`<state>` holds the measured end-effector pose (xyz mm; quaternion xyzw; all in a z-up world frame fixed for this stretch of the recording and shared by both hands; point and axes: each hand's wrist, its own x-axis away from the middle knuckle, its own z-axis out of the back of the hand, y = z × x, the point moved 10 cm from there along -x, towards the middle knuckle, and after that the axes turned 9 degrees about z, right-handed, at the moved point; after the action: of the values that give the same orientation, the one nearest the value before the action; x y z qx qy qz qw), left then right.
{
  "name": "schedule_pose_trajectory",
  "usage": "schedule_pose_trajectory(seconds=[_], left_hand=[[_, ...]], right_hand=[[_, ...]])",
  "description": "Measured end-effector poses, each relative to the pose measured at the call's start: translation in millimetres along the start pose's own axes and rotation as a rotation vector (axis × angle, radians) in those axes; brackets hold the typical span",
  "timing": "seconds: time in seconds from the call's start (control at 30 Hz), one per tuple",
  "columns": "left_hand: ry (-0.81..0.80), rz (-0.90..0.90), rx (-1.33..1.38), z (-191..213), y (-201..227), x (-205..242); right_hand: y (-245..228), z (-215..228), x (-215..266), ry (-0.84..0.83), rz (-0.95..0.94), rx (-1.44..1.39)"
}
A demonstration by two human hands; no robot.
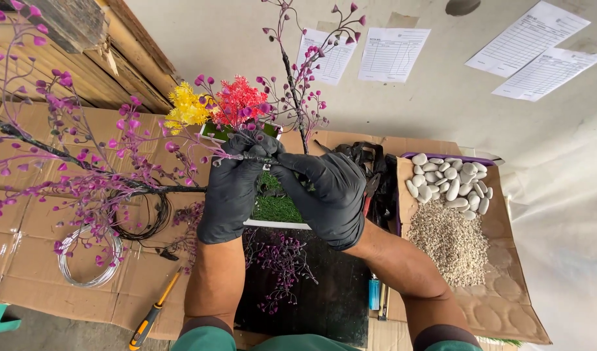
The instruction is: The person assembles artificial plants by attaching purple flower branches to a black tree structure in a white rectangular pot filled with green moss. They repeatedly pick up small purple branches from the table, insert them into the tree, and adjust their placement to create a fuller appearance.
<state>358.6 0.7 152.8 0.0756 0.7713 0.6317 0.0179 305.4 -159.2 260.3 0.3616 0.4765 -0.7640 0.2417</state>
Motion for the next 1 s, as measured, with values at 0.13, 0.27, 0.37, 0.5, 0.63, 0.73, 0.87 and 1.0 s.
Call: schedule_pose_trajectory(seconds=[0.13,0.27,0.37,0.5,0.63,0.73,0.87,1.0], left_hand=[[0.028,-0.012,0.031,5,-2,4],[0.072,-0.049,0.094,12,-6,8],[0.096,-0.07,0.135,16,-12,11],[0.124,-0.101,0.194,24,-20,16],[0.15,-0.121,0.231,31,-27,19],[0.178,-0.149,0.27,39,-30,22],[0.219,-0.145,0.035,50,-35,25],[0.057,-0.165,0.404,23,-13,13]], right_hand=[[-10,1,0,0.013,0.133,0.017],[-8,3,2,0.009,0.178,0.058],[-10,5,4,0.002,0.23,0.097],[-13,5,14,0.003,0.345,0.125],[-12,8,12,0.041,0.422,0.107],[-13,3,14,0.038,0.415,0.097],[-8,0,15,0.033,0.4,0.089],[-1,-2,18,0.026,0.386,0.088]])
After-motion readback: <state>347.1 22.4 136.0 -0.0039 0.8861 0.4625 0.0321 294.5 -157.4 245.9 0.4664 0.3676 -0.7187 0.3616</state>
